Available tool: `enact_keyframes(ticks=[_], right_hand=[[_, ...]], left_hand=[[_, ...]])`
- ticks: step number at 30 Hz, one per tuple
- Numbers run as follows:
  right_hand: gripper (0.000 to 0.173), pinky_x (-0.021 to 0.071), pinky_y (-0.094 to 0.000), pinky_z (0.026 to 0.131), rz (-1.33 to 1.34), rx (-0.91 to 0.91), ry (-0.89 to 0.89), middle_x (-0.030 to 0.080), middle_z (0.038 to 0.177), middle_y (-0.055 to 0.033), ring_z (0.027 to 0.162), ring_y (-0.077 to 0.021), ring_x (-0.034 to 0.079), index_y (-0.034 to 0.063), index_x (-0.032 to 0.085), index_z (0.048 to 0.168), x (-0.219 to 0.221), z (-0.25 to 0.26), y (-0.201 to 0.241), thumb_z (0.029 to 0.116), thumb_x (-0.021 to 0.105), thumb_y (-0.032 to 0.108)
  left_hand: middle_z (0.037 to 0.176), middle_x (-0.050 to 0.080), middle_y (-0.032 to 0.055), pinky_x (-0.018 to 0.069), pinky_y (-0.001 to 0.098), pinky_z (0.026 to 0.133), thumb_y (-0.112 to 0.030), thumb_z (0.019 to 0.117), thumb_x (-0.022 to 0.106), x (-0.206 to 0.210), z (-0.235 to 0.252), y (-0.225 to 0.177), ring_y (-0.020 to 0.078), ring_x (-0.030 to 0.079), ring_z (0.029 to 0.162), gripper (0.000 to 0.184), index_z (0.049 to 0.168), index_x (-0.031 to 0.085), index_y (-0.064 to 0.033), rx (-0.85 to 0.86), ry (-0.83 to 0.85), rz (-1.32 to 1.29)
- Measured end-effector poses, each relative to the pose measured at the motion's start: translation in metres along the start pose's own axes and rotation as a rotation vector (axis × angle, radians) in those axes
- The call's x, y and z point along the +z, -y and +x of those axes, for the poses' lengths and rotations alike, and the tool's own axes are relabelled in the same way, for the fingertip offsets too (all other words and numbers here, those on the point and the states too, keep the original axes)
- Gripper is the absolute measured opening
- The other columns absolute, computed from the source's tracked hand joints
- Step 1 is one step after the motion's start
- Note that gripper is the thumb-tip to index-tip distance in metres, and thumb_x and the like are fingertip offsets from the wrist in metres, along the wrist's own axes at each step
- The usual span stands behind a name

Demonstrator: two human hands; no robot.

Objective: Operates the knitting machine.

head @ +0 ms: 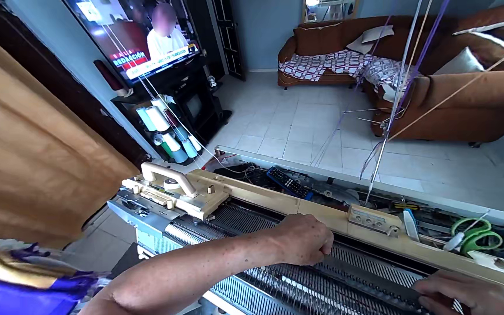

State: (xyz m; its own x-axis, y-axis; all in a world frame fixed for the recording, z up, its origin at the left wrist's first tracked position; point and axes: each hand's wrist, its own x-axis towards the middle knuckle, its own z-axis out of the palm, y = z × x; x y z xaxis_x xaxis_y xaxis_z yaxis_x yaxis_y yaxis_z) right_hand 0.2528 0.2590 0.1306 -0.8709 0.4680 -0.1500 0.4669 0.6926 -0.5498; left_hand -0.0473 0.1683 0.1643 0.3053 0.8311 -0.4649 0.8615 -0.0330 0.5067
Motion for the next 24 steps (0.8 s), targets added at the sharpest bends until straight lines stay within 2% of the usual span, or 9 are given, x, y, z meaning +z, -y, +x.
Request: enact_keyframes(ticks=[4, 8, 13, 17, 19, 22, 24], right_hand=[[0.021, 0.0560, -0.0592, 0.079, -0.011, -0.015, -0.039, 0.071, 0.102, -0.0292, 0.088, -0.0446, 0.071, -0.0060, 0.074, 0.107, 0.004, 0.000, -0.002, 0.0984, 0.063, 0.010], [0.021, 0.0543, -0.0628, 0.081, -0.041, 0.023, -0.021, 0.071, 0.105, -0.0290, 0.092, -0.0465, 0.070, -0.0059, 0.073, 0.109, 0.004, 0.011, -0.006, 0.0985, 0.062, 0.009], [0.018, 0.0552, -0.0633, 0.079, -0.130, 0.028, -0.112, 0.073, 0.104, -0.0241, 0.092, -0.0438, 0.072, 0.0003, 0.076, 0.108, 0.012, 0.031, -0.032, 0.0966, 0.065, 0.009], [0.019, 0.0551, -0.0610, 0.082, -0.055, 0.027, -0.036, 0.073, 0.104, -0.0246, 0.092, -0.0422, 0.072, -0.0008, 0.076, 0.109, -0.005, 0.026, -0.017, 0.0974, 0.065, 0.010], [0.019, 0.0546, -0.0609, 0.083, -0.068, 0.039, -0.021, 0.073, 0.103, -0.0238, 0.093, -0.0418, 0.072, -0.0003, 0.076, 0.109, 0.002, 0.032, -0.018, 0.0970, 0.065, 0.010], [0.014, 0.0569, -0.0623, 0.073, -0.195, -0.025, -0.236, 0.074, 0.095, -0.0189, 0.084, -0.0396, 0.073, 0.0041, 0.078, 0.103, 0.020, 0.048, -0.042, 0.0922, 0.069, 0.006], [0.013, 0.0582, -0.0581, 0.066, -0.221, -0.109, -0.344, 0.075, 0.090, -0.0136, 0.076, -0.0341, 0.073, 0.0070, 0.079, 0.098, 0.014, 0.046, -0.054, 0.0891, 0.070, 0.010]], left_hand=[[0.111, 0.070, 0.0193, 0.0476, 0.0586, 0.093, -0.006, 0.0982, 0.061, -0.002, 0.002, 0.000, 0.0366, 0.065, 0.107, 0.020, 0.114, 0.071, 0.0010, 0.003, 0.018, 0.016], [0.114, 0.069, 0.0201, 0.0468, 0.0588, 0.095, -0.006, 0.0990, 0.059, -0.003, 0.018, 0.005, 0.0376, 0.064, 0.111, 0.021, 0.115, 0.070, 0.0012, -0.018, 0.022, 0.047], [0.113, 0.069, 0.0193, 0.0473, 0.0586, 0.096, -0.009, 0.1002, 0.059, -0.004, 0.039, 0.014, 0.0366, 0.064, 0.112, 0.020, 0.114, 0.070, -0.0002, -0.074, -0.049, 0.068], [0.109, 0.070, 0.0200, 0.0475, 0.0580, 0.093, -0.010, 0.0985, 0.064, -0.016, 0.029, 0.013, 0.0359, 0.065, 0.105, 0.020, 0.113, 0.071, 0.0017, -0.041, 0.001, 0.007], [0.113, 0.069, 0.0210, 0.0475, 0.0591, 0.094, -0.010, 0.0998, 0.062, -0.010, 0.034, 0.016, 0.0373, 0.064, 0.109, 0.021, 0.116, 0.070, 0.0015, -0.072, 0.010, 0.043], [0.118, 0.068, 0.0186, 0.0470, 0.0563, 0.099, -0.010, 0.1020, 0.058, -0.007, 0.043, 0.012, 0.0358, 0.062, 0.117, 0.020, 0.116, 0.069, -0.0018, -0.170, -0.092, 0.117], [0.115, 0.069, 0.0177, 0.0482, 0.0550, 0.098, -0.009, 0.1003, 0.060, -0.014, 0.040, 0.002, 0.0345, 0.064, 0.113, 0.019, 0.113, 0.072, -0.0016, -0.176, -0.162, 0.099]])
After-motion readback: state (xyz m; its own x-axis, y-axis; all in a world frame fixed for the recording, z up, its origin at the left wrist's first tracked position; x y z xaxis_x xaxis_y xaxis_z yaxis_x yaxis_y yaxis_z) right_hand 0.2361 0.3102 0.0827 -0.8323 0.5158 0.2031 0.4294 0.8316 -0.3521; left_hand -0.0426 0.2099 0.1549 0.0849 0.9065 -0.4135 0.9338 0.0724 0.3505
